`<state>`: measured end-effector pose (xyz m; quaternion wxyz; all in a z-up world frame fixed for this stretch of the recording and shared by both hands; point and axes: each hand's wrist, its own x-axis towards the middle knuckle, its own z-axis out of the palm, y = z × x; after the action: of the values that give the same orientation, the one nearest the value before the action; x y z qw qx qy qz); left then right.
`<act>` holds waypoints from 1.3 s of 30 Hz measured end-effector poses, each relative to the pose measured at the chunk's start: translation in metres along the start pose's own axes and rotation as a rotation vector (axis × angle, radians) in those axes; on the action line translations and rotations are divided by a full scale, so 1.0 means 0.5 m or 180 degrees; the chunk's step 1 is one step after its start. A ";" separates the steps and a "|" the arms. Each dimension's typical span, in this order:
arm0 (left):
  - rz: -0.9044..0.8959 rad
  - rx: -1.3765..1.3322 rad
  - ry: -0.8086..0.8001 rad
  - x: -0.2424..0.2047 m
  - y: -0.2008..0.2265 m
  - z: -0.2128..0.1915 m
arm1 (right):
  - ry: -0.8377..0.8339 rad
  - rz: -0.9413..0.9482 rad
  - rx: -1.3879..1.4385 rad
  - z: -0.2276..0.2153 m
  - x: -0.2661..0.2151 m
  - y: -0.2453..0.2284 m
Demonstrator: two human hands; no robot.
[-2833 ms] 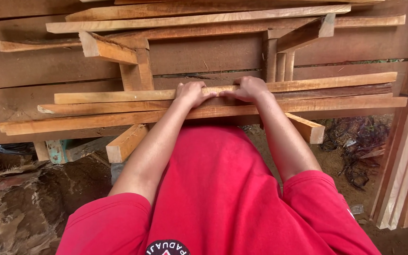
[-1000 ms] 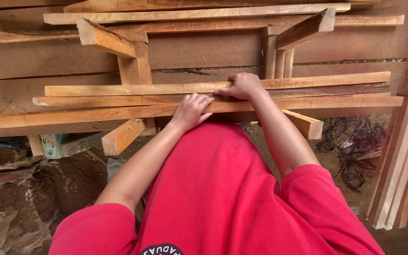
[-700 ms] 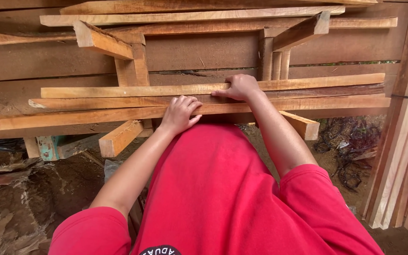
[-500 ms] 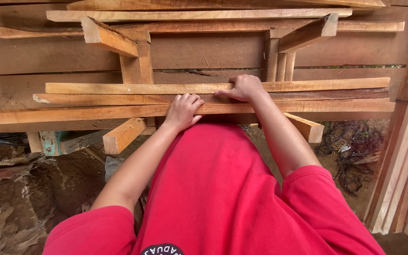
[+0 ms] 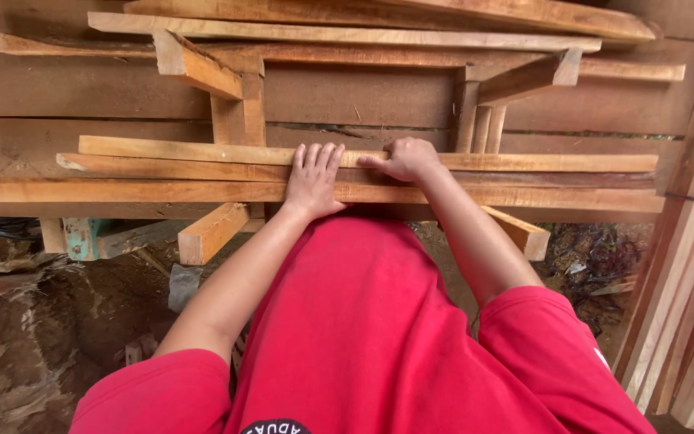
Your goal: Sorting and arranging thin wood strips onto a wooden rack.
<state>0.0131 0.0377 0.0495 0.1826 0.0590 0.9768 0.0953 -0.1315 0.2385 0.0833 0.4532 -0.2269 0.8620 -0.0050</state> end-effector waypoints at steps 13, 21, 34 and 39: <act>-0.1048 -0.0868 -0.0129 0.147 -0.011 0.028 | 0.0193 0.0196 0.1383 0.002 0.102 0.037; -0.0992 -0.1259 0.0861 0.426 -0.167 -0.142 | 0.2749 -0.0226 0.0888 -0.175 0.261 0.055; -0.0680 -0.0156 0.0541 0.576 -0.296 -0.186 | 0.2398 -0.0012 -0.0613 -0.327 0.341 0.077; -0.0582 0.0019 0.0295 0.547 -0.289 -0.248 | 0.1995 -0.0387 -0.0279 -0.337 0.277 0.104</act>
<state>-0.2975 -0.0827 0.0384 0.1450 -0.0343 0.9858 0.0780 -0.3511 0.1973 0.0637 0.1544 -0.2847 0.9439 -0.0645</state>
